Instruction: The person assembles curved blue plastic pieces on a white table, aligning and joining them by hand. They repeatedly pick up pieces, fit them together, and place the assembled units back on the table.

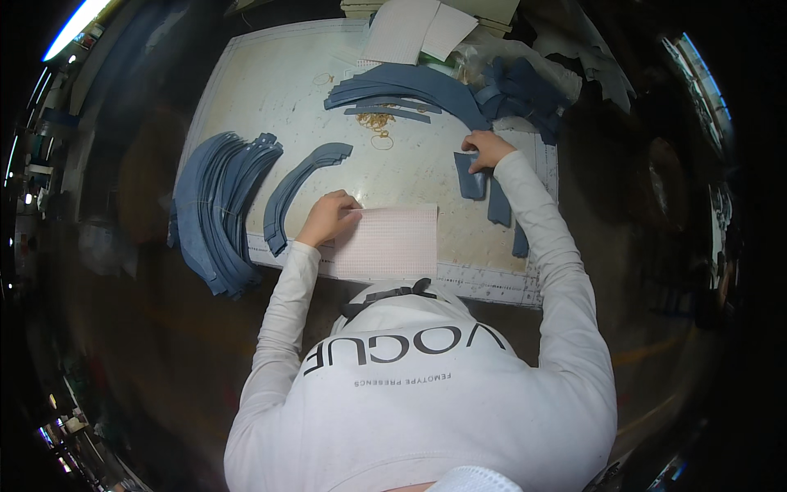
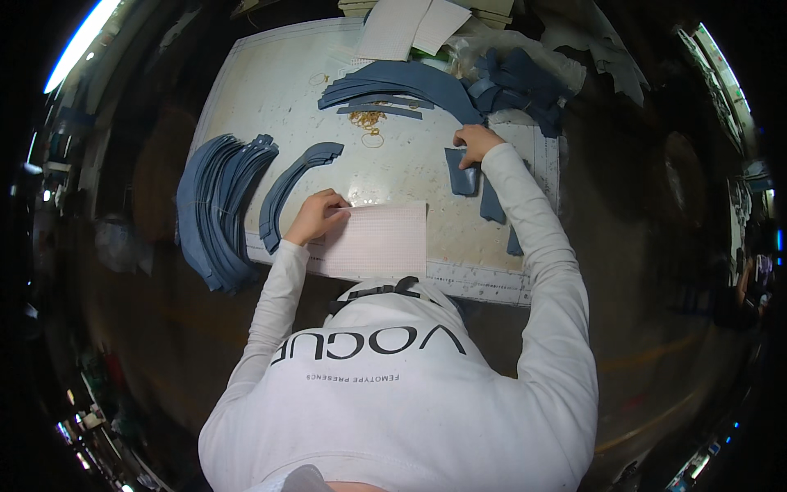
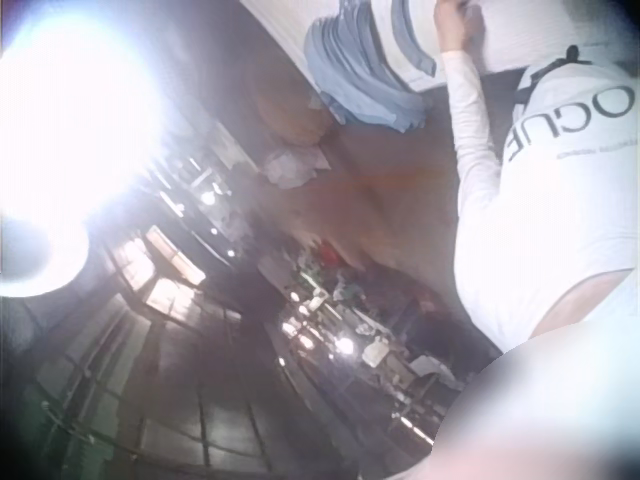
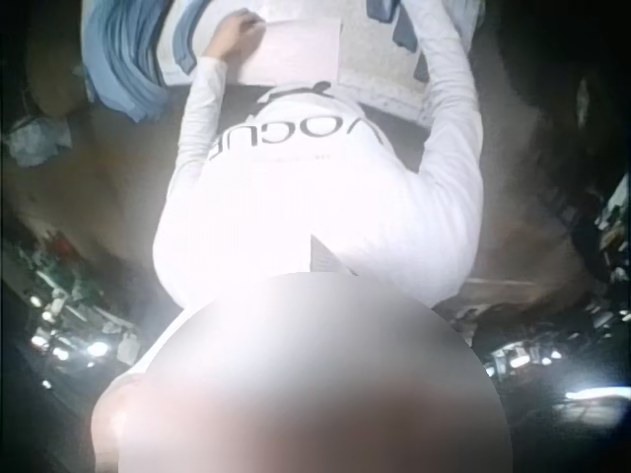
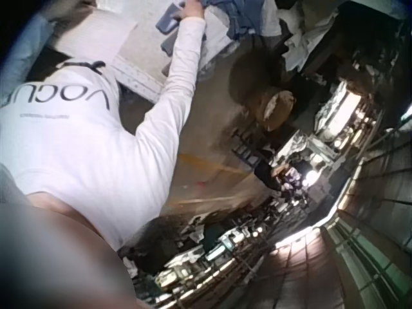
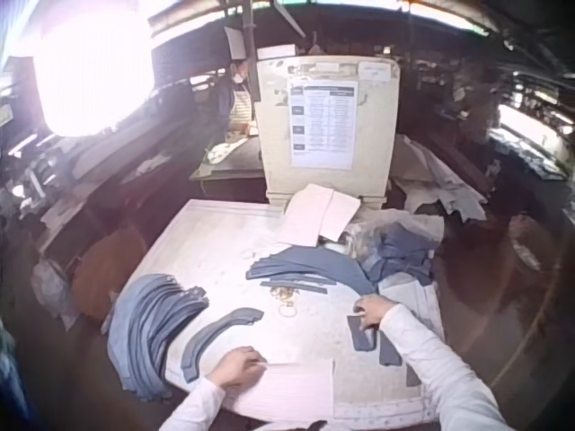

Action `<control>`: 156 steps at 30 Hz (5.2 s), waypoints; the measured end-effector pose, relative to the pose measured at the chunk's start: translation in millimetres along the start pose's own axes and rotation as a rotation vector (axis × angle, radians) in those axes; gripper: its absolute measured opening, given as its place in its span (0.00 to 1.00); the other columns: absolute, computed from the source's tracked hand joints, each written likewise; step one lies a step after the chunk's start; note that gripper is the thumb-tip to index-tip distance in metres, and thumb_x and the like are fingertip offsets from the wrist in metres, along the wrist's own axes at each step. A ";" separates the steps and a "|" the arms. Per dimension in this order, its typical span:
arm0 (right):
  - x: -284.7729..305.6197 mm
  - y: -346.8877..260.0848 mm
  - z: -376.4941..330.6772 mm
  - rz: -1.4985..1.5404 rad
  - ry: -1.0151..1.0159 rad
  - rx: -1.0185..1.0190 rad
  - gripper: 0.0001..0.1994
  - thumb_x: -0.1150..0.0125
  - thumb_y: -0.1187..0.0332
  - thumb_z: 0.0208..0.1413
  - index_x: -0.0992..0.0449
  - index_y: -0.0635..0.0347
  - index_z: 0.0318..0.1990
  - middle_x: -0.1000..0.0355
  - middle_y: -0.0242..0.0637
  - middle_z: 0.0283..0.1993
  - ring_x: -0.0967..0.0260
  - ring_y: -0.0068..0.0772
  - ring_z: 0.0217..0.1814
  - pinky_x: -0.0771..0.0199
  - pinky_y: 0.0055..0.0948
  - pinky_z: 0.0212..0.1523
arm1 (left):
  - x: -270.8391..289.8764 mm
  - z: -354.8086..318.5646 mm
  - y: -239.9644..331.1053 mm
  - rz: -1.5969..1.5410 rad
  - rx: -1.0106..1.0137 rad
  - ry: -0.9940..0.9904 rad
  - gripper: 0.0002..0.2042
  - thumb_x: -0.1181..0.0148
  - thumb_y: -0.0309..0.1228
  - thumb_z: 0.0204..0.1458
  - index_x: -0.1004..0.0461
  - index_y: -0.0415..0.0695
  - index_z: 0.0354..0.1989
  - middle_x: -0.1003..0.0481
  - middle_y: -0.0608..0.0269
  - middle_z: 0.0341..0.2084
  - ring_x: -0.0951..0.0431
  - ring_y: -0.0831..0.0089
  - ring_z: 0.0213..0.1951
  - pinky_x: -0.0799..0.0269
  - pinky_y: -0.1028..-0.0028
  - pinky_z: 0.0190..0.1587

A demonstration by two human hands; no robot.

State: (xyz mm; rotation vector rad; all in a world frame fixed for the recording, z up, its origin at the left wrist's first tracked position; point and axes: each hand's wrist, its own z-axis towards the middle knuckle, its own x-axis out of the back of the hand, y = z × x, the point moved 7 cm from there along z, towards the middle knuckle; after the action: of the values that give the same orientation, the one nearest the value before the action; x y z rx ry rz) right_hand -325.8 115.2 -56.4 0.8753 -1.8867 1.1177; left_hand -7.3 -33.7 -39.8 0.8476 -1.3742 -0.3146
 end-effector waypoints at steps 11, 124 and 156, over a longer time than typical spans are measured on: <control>-12.5 -1.7 16.4 -0.075 -0.192 -0.027 0.27 0.20 0.60 0.25 0.21 0.62 0.37 0.23 0.43 0.37 0.25 0.42 0.40 0.27 0.33 0.41 | 141.7 24.5 -109.8 -0.248 0.347 0.763 0.12 0.37 0.34 0.51 0.21 0.39 0.39 0.21 0.59 0.30 0.23 0.74 0.32 0.29 0.76 0.37; -67.8 -237.5 -53.6 0.398 0.786 0.376 0.05 0.37 0.71 0.44 0.23 0.56 0.31 0.28 0.28 0.35 0.30 0.33 0.40 0.32 0.32 0.41 | -55.2 -58.3 -5.3 -1.332 0.563 0.620 0.09 0.45 0.28 0.58 0.28 0.34 0.42 0.22 0.57 0.36 0.20 0.73 0.36 0.22 0.79 0.40; -62.7 -240.8 -52.2 0.605 0.750 0.364 0.24 0.39 0.78 0.46 0.28 0.54 0.55 0.27 0.34 0.37 0.27 0.32 0.39 0.27 0.29 0.42 | -52.7 -57.8 -7.2 -1.203 0.532 0.624 0.10 0.46 0.29 0.59 0.25 0.32 0.40 0.21 0.58 0.32 0.21 0.76 0.32 0.23 0.80 0.37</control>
State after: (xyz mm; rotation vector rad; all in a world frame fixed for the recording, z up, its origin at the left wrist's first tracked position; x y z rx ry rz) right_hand -80.1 81.6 -0.4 -0.0151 -1.3339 1.8703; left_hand 37.8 15.7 -81.0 1.9805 -0.2154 -0.5342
